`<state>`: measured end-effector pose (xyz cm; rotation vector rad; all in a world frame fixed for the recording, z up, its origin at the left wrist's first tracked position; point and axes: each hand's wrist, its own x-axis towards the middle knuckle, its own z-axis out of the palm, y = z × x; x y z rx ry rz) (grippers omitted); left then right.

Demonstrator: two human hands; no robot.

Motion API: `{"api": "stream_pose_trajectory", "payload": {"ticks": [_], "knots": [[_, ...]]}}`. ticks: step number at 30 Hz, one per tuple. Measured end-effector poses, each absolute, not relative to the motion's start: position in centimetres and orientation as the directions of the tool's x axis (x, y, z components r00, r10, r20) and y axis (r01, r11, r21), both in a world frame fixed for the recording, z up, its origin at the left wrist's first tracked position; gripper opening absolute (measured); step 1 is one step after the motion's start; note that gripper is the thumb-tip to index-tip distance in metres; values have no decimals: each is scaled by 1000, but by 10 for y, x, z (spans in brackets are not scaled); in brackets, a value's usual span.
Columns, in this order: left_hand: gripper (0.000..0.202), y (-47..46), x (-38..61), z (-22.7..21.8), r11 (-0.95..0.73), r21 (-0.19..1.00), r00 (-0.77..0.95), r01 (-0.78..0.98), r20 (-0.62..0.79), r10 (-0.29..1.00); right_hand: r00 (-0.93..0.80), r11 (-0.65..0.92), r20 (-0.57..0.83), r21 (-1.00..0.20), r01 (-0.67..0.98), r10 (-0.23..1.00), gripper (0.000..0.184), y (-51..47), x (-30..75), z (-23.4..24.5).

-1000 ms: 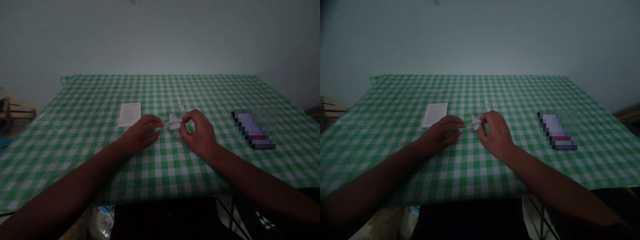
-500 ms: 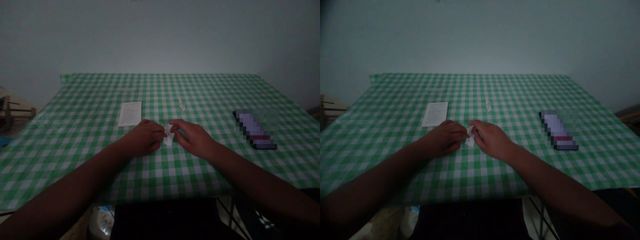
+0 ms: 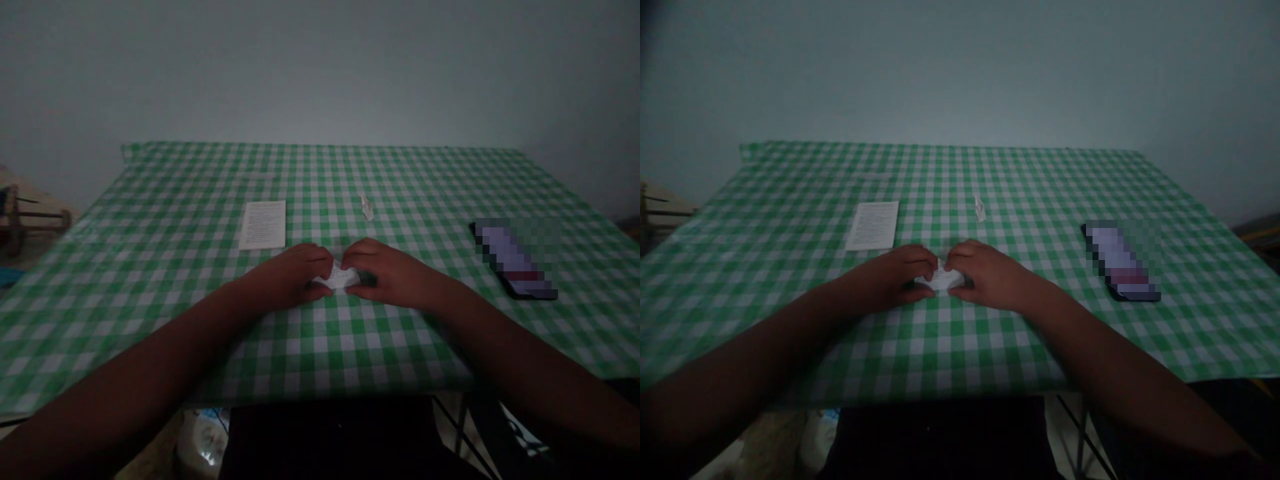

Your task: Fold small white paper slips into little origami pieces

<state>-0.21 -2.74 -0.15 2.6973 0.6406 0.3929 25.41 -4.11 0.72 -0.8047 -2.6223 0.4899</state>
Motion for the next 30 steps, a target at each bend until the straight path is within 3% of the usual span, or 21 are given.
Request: {"api": "stream_pose_trajectory", "payload": {"ticks": [8, 14, 18, 24, 30], "knots": [[14, -31, -1, 0, -863, 371, 863, 343, 238, 446, -788, 806, 237, -354, 475, 568, 17, -45, 245, 6], [18, -28, 3, -5, -853, 392, 829, 344, 299, 472, -754, 773, 247, -397, 494, 609, 21, -46, 240, 4], [17, -28, 3, -5, -848, 384, 817, 365, 304, 490, -741, 768, 224, -306, 563, 633, 21, -46, 241, 6], [15, -29, 1, -2, -854, 362, 834, 373, 273, 480, -763, 762, 61, -143, 631, 643, 21, -49, 254, 21], [14, -31, 1, -3, -859, 349, 841, 375, 263, 473, -760, 757, 67, -177, 629, 647, 16, -54, 250, 21]]}}
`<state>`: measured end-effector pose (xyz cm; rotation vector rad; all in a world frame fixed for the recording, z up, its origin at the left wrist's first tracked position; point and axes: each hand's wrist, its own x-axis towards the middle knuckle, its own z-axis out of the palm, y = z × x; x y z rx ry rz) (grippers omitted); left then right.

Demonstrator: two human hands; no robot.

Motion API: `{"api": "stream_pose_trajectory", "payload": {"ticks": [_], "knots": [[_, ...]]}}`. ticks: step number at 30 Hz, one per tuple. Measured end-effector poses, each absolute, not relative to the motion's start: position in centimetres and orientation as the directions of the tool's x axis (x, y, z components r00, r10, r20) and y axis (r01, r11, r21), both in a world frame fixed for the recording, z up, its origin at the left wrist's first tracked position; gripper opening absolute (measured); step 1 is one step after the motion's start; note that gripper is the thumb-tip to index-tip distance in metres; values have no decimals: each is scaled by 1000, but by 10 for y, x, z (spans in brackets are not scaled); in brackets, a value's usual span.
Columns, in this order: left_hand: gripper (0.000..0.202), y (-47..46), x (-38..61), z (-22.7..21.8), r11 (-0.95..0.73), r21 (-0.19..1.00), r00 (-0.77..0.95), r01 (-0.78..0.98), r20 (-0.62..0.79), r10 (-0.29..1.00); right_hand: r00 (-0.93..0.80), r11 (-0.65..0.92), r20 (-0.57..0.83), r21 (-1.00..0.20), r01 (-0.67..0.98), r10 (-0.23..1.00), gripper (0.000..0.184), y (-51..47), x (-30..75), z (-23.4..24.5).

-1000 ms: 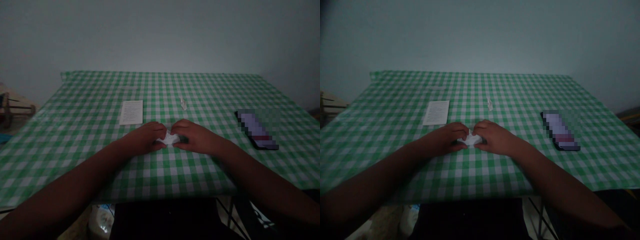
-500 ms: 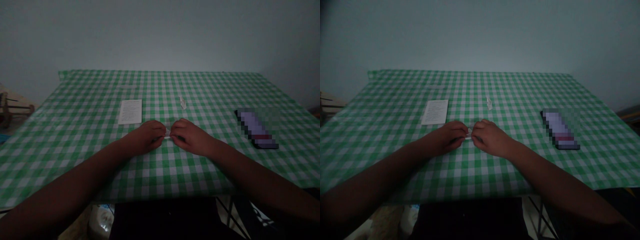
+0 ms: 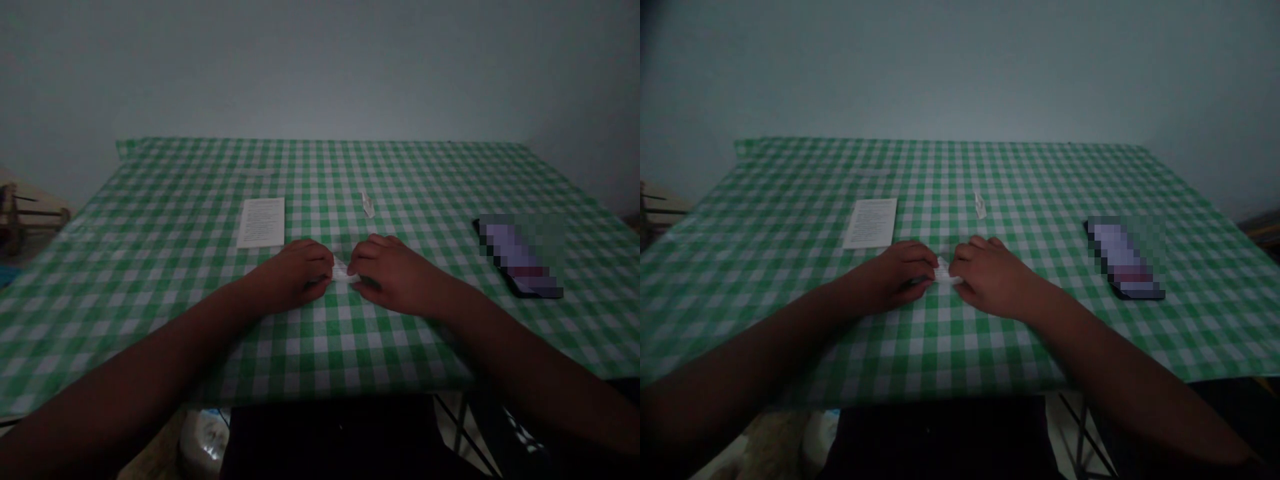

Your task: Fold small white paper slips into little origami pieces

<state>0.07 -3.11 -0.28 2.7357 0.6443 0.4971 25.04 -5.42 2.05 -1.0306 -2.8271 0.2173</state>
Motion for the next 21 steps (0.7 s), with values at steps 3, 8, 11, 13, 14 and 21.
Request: {"api": "stream_pose_trajectory", "payload": {"ticks": [3, 8, 11, 13, 14, 21], "knots": [[14, -31, 1, -3, -858, 349, 833, 376, 278, 478, -761, 755, 66, -211, 621, 645, 20, -55, 245, 15], [13, -29, 1, -3, -848, 383, 833, 366, 272, 482, -724, 701, 33, -287, 653, 689, 20, -48, 249, 16], [12, -29, 1, -3, -816, 444, 810, 371, 276, 518, -741, 712, 79, -361, 603, 667, 18, -44, 251, 17], [13, -30, 1, -3, -792, 477, 795, 381, 269, 544, -741, 719, 126, -395, 572, 659, 17, -43, 249, 14], [15, -30, 1, -3, -780, 488, 788, 392, 259, 558, -733, 717, 145, -403, 569, 664, 17, -43, 248, 12], [22, -31, 5, -5, -801, 440, 791, 406, 270, 549, -651, 664, 196, -408, 626, 734, 17, -39, 243, -2]]}}
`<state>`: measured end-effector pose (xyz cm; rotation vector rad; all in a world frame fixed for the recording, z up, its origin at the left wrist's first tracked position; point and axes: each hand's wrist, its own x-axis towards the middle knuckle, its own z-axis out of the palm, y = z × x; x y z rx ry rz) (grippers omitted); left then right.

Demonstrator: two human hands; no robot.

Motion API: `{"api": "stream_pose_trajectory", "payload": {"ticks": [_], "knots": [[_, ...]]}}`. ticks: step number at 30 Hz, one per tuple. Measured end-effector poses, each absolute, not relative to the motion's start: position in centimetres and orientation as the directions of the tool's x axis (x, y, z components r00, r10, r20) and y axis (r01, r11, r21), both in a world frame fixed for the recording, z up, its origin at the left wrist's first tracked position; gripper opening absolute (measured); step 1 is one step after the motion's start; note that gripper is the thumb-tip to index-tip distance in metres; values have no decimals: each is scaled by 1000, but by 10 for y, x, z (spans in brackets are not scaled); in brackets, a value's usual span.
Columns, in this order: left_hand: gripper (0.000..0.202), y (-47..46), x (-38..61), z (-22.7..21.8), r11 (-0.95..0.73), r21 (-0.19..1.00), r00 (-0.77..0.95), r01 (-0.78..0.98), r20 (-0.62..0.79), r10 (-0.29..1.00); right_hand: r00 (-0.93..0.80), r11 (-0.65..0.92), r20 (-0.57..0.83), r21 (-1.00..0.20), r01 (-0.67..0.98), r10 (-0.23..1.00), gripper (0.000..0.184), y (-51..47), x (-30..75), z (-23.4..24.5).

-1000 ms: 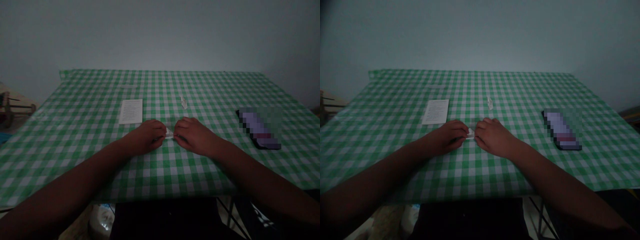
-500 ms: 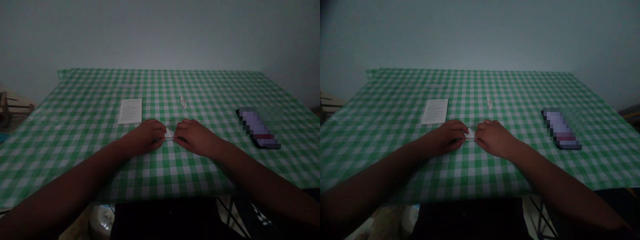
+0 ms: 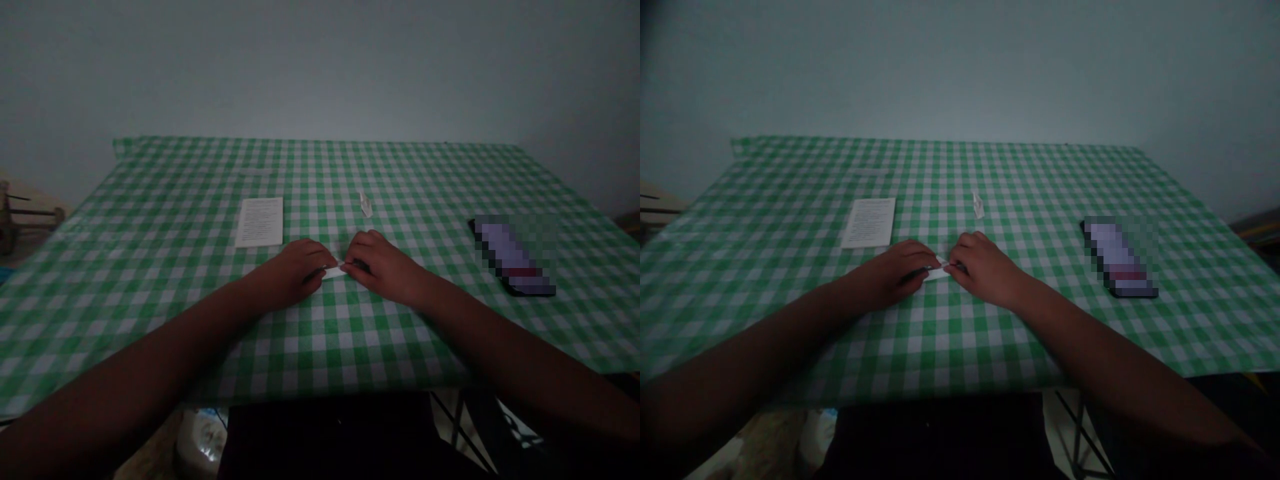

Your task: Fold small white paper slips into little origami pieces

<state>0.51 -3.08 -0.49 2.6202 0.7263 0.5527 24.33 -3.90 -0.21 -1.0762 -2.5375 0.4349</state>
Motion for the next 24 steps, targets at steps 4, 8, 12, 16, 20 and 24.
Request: {"api": "stream_pose_trajectory", "payload": {"ticks": [4, 8, 12, 16, 20, 24], "knots": [[19, -28, 8, -10, -808, 398, 789, 434, 265, 554, -628, 646, 196, -406, 647, 753, 16, -38, 243, -5], [17, -27, 10, -12, -781, 411, 770, 470, 243, 591, -622, 640, 196, -405, 653, 758, 19, -39, 242, -5], [20, -27, 10, -12, -768, 428, 758, 477, 242, 606, -611, 627, 178, -383, 679, 771, 19, -39, 240, -4], [23, -26, 9, -14, -783, 400, 767, 477, 246, 593, -597, 609, 161, -370, 702, 786, 20, -39, 239, -5], [25, -25, 9, -13, -813, 355, 790, 462, 251, 559, -589, 603, 156, -337, 723, 793, 21, -40, 237, -7], [23, -25, 9, -11, -826, 371, 806, 425, 259, 532, -581, 603, 169, -296, 741, 796, 21, -40, 235, -9]]}}
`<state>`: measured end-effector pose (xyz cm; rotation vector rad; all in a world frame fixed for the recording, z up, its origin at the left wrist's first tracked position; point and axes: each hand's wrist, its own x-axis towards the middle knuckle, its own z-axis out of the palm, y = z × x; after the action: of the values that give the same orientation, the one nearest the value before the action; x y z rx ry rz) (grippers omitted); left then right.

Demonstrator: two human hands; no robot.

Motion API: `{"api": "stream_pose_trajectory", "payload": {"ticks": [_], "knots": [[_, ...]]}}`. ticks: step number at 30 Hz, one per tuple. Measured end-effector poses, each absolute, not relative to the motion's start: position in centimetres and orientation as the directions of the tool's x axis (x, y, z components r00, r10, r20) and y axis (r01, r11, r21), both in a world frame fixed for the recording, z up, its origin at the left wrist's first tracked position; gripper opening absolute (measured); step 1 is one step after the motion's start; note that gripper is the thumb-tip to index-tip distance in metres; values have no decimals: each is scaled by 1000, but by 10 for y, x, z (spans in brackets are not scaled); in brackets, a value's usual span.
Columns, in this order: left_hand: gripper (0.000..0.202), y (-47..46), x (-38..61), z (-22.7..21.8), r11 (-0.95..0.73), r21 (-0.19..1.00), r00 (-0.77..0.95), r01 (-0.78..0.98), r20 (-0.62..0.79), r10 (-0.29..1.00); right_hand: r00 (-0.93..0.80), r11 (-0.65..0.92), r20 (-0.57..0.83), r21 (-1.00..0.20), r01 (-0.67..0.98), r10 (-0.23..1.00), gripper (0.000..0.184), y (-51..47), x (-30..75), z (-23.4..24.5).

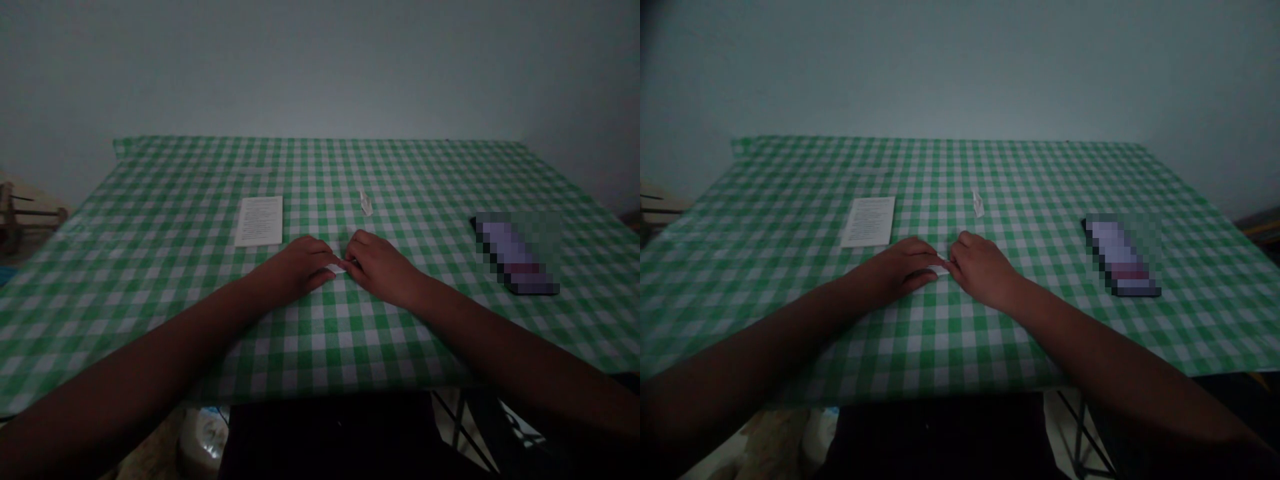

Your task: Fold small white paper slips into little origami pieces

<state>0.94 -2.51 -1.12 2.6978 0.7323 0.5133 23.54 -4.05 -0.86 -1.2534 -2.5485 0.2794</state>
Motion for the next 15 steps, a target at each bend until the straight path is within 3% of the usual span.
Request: {"api": "stream_pose_trajectory", "payload": {"ticks": [7, 15], "knots": [[16, -26, 9, -10, -778, 461, 778, 427, 252, 576, -570, 592, 164, -292, 751, 805, 22, -42, 234, -7], [16, -25, 9, -13, -819, 401, 796, 410, 280, 536, -539, 567, 182, -353, 744, 822, 19, -43, 238, -9]]}}
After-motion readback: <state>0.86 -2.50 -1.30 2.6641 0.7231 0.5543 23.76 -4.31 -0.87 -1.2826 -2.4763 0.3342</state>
